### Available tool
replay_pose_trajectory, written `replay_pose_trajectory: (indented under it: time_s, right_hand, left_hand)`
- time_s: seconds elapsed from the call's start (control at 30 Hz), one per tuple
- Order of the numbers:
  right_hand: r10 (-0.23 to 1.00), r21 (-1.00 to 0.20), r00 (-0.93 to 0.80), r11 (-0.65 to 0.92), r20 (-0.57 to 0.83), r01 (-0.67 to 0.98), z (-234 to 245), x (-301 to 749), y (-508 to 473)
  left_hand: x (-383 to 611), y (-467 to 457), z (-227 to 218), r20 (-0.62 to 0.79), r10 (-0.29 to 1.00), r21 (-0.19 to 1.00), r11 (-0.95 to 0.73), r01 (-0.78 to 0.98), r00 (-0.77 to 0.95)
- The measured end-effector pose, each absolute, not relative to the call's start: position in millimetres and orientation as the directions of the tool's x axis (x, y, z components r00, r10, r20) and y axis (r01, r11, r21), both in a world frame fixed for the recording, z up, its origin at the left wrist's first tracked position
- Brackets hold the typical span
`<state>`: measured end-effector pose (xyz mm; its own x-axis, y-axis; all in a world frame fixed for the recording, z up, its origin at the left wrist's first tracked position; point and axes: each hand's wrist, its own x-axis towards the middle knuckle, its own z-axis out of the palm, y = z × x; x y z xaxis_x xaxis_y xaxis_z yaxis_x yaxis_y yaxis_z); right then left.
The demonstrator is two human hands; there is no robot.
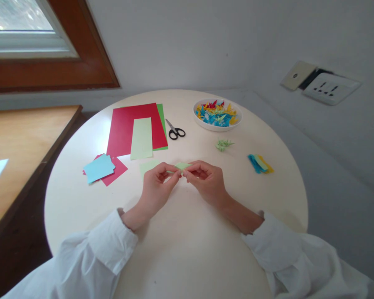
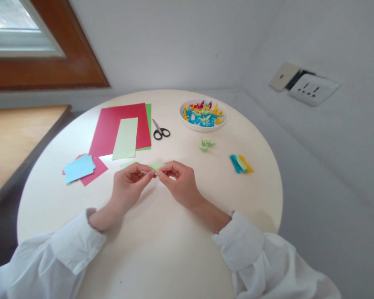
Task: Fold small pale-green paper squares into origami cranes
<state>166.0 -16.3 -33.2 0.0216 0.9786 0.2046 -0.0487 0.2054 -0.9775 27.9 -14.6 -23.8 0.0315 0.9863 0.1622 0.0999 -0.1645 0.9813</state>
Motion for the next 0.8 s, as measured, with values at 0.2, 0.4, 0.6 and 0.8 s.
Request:
replay_pose_trajectory:
  time_s: [0.2,0.4,0.6,0.8]
  right_hand:
    - [0.98,-0.98,0.028,0.196,0.195,-0.029,-35.0,165.5,-15.4]
    - [0.976,-0.976,0.022,0.216,0.215,-0.017,-33.7,165.9,-15.7]
    - [0.981,-0.983,0.062,0.185,0.184,-0.016,-31.9,168.5,-13.8]
    - [0.993,-0.989,0.039,0.115,0.112,-0.092,-30.8,171.0,-11.0]
  left_hand:
    - [28.5,-14.1,-25.8,0.152,0.988,0.983,-0.155,0.096,0.039]
    - [29.0,-13.1,-26.2,0.162,0.986,0.983,-0.164,0.081,0.03]
    - [28.4,-13.4,-24.5,0.149,0.987,0.989,-0.149,-0.011,0.061]
    - [24.4,-12.9,-22.8,0.12,0.979,0.993,-0.121,-0.006,0.164]
